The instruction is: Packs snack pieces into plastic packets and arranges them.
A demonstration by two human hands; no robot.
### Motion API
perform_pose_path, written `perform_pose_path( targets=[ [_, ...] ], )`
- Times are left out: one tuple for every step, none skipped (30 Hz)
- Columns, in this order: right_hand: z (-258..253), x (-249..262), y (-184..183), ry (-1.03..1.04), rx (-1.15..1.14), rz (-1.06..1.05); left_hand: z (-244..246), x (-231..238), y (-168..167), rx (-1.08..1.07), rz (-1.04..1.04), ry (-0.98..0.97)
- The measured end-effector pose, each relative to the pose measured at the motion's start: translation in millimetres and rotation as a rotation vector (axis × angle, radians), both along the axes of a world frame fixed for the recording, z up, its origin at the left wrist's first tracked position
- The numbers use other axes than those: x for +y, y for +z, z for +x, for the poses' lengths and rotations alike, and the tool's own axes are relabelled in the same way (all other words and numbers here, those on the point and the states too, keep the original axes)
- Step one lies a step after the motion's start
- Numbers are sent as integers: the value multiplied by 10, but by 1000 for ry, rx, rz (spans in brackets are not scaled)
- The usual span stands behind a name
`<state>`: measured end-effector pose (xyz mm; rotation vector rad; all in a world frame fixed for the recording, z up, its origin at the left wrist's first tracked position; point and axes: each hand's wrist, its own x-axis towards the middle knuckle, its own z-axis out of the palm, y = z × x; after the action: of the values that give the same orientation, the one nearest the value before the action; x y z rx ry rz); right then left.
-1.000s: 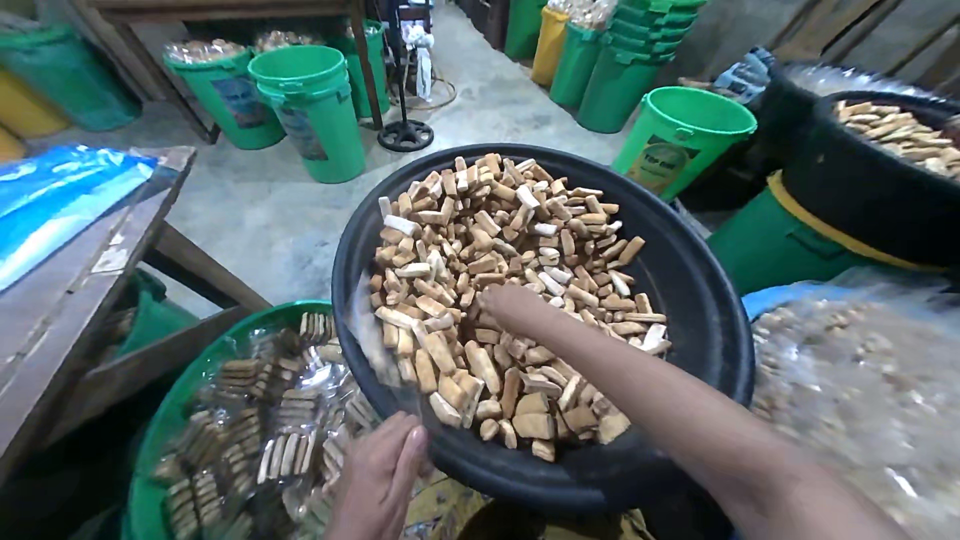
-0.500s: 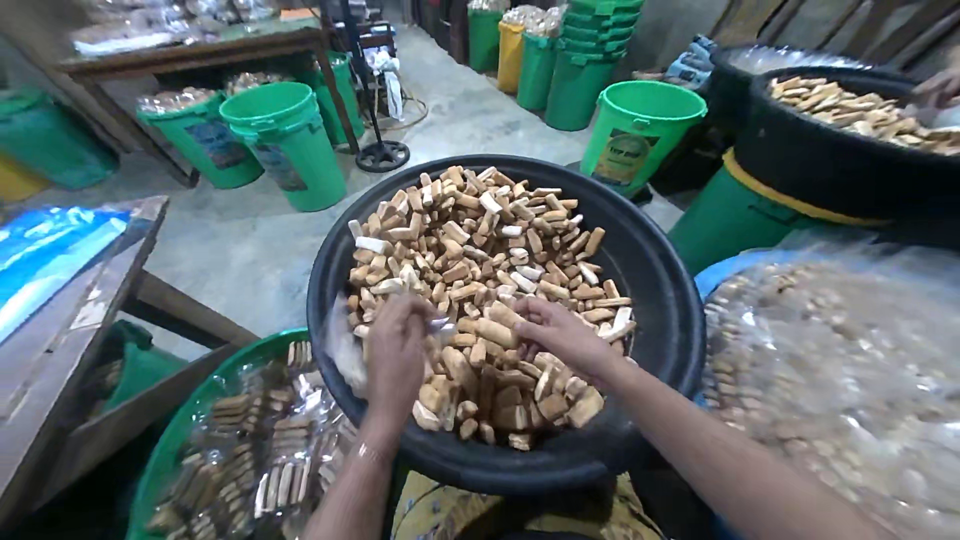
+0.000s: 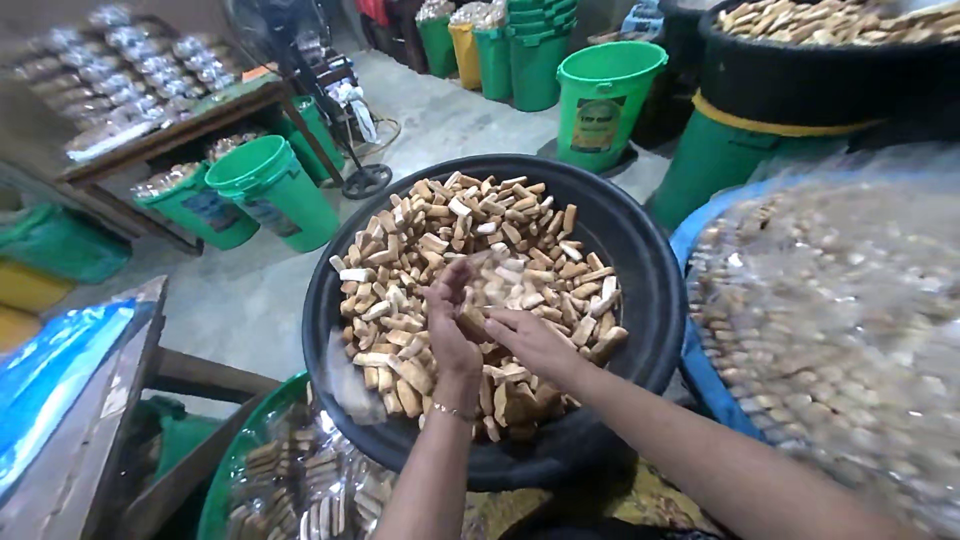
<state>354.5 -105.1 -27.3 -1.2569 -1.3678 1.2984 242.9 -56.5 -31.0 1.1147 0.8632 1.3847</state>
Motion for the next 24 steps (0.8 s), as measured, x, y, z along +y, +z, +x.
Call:
perform_pose_path(
  targets=[
    [-9, -15, 23, 7, 50, -18, -16, -14, -11, 43, 46, -26],
    [-11, -37, 54, 15, 100, -44, -42, -27, -16, 97, 103, -42],
    [9, -72, 94, 32, 122, -59, -82, -35, -3, 146, 156, -52],
    [56, -116, 123, 64, 76, -46, -138, -24, 25, 187, 217, -36],
    [121, -163, 122, 103, -64, -3, -205, 15, 68, 224, 290, 27],
    [185, -212, 95, 156, -281, 48, -270, 78, 128, 265, 348, 135],
    [227, -259, 22, 216, -531, 90, -333, 152, 195, 353, 381, 250],
    [251, -302, -89, 279, -771, 112, -394, 230, 241, 492, 410, 334],
    [270, -339, -197, 331, -941, 118, -439, 298, 272, 667, 452, 369],
    [291, -354, -248, 356, -1016, 103, -452, 343, 307, 862, 498, 340],
    [324, -343, -212, 370, -1012, 60, -432, 366, 339, 1053, 518, 226],
    [367, -325, -134, 343, -959, 21, -371, 371, 373, 1241, 486, 45],
    [421, -307, -52, 265, -874, 1, -274, 374, 390, 1399, 415, -174],
    [480, -292, 6, 139, -761, 13, -161, 378, 372, 1508, 341, -394],
    [547, -264, 31, 14, -641, 40, -50, 370, 321, 1532, 298, -555],
    [610, -214, 22, -95, -543, 83, 48, 353, 271, 1486, 275, -653],
    [659, -149, 9, -169, -487, 110, 127, 333, 255, 1413, 249, -703],
    [691, -88, -2, -213, -484, 129, 184, 321, 266, 1335, 215, -722],
    [704, -38, -17, -237, -532, 155, 212, 329, 264, 1259, 208, -706],
    [697, 2, -35, -252, -619, 206, 227, 343, 245, 1193, 225, -668],
    [677, 37, -53, -245, -711, 264, 235, 352, 218, 1148, 252, -625],
    [641, 62, -52, -219, -802, 302, 243, 356, 191, 1125, 293, -582],
    [591, 79, -11, -185, -872, 302, 249, 351, 163, 1113, 332, -545],
    [546, 96, 81, -136, -900, 237, 249, 339, 132, 1106, 361, -508]
  ],
)
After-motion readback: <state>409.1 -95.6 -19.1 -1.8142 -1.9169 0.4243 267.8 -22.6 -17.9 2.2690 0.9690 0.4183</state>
